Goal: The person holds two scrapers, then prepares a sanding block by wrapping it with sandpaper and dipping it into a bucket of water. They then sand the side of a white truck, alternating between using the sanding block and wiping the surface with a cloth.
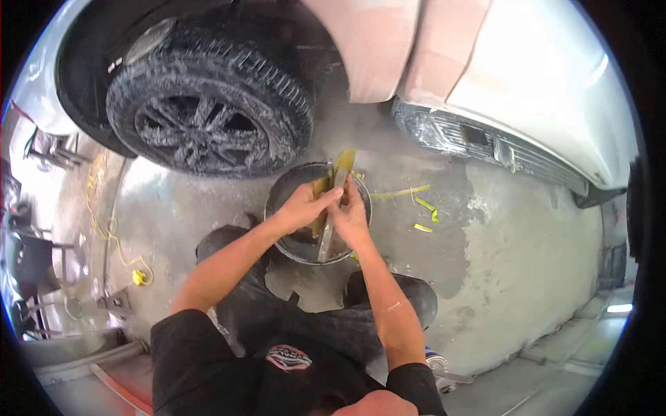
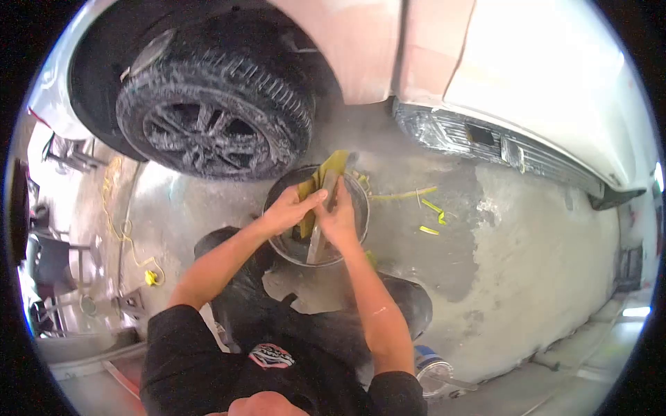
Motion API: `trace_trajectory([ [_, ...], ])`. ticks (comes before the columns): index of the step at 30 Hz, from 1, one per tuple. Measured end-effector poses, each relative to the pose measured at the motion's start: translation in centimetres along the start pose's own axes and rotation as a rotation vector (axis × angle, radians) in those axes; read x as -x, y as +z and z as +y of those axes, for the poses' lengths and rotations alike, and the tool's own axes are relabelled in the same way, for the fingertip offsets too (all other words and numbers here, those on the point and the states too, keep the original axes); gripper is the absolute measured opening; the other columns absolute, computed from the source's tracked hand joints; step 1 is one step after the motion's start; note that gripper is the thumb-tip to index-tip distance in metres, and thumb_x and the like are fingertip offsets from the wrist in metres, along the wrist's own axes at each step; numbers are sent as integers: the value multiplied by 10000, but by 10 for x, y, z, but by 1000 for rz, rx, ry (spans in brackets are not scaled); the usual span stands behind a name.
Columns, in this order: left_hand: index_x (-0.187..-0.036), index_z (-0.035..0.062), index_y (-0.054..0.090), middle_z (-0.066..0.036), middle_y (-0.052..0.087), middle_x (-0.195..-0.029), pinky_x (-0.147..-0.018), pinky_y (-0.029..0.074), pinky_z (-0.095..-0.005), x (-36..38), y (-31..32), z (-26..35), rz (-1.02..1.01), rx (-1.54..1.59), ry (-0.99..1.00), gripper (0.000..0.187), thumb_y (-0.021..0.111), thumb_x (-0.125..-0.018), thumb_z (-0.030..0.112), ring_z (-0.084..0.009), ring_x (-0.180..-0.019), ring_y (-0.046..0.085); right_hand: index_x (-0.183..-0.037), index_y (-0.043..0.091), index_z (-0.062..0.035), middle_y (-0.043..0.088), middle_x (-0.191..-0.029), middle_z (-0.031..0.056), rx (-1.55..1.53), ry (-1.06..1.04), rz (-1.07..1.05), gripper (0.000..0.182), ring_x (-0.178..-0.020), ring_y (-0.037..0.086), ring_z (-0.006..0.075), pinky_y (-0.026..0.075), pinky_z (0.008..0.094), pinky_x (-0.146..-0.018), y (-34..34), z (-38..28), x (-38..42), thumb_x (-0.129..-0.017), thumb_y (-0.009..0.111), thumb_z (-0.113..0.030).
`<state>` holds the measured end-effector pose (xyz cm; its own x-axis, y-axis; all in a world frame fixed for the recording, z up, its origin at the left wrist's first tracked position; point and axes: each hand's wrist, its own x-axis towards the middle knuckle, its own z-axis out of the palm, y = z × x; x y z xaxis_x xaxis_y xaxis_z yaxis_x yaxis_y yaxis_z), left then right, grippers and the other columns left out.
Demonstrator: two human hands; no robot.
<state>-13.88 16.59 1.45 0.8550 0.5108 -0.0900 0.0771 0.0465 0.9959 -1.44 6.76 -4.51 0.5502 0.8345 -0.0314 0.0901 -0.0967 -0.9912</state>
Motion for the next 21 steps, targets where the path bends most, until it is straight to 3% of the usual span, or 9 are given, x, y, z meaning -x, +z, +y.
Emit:
trace_trajectory([
  [1,-1381,-15,595,-1,643,-1192,-950,476,-291,3,-1,18,8,-9,-138,498,539,-1115,402,-92,-1081,550,-1584,325,93,522,-1489,253,-139,57,-33,850,-1377,524,324,418,417,-1149,-4,-21,2,-951,769,-259],
  [2,-1361,-18,606,-1,648,-1178,-949,475,-292,0,-8,14,2,-21,-131,486,528,-1120,397,-91,-1074,554,-1572,338,105,548,-1466,247,-280,107,-59,838,-1371,526,311,416,414,-1151,-7,-32,0,-948,770,-251],
  [3,-1341,-20,618,-1,654,-1165,-948,475,-294,-3,-15,13,-9,-38,-121,477,517,-1124,393,-91,-1066,557,-1573,368,82,590,-1429,185,-280,23,-14,722,-1345,531,261,410,375,-1146,-2,-30,-5,-991,682,-207],
  [5,-1251,-38,662,-6,682,-1091,-948,473,-302,-3,-19,10,27,-24,-174,448,486,-1134,357,-99,-1030,574,-1554,412,60,600,-1415,153,-309,151,69,658,-1331,538,252,404,359,-1141,-11,-29,-1,-1000,632,-218],
  [8,-1113,-64,670,-208,719,-929,-803,514,-440,-14,-31,-22,208,-186,2,444,489,-1106,341,-269,-856,664,-1468,526,9,624,-1390,102,-434,259,181,590,-1292,564,241,405,359,-1121,-24,-17,-8,-976,591,-310],
  [10,-1058,-72,663,-277,697,-915,-791,507,-476,-13,-42,-21,378,-258,77,414,492,-1095,304,-387,-840,667,-1409,576,-8,649,-1349,102,-678,397,273,572,-1248,597,257,431,383,-1101,-37,18,-23,-949,616,-345],
  [11,-1031,-76,659,-311,686,-908,-785,504,-494,-13,-48,-19,462,-295,116,401,493,-1089,285,-446,-832,668,-1385,589,-13,660,-1323,104,-740,396,245,565,-1223,611,270,446,393,-1087,-47,21,-23,-938,624,-357],
  [14,-1011,-83,658,-340,679,-971,-795,504,-538,-2,-65,-2,484,-590,-23,384,503,-1082,261,-534,-904,650,-1311,630,-32,699,-1254,112,-885,364,204,521,-1147,658,301,498,429,-1036,-65,-3,-17,-920,632,-376],
  [21,-1093,-78,671,-352,674,-961,-839,520,-571,2,-50,-3,429,-772,51,327,517,-1064,208,-550,-947,643,-1248,681,-40,739,-1202,116,-935,195,240,433,-1083,700,316,549,461,-986,-107,29,-21,-917,676,-319],
])
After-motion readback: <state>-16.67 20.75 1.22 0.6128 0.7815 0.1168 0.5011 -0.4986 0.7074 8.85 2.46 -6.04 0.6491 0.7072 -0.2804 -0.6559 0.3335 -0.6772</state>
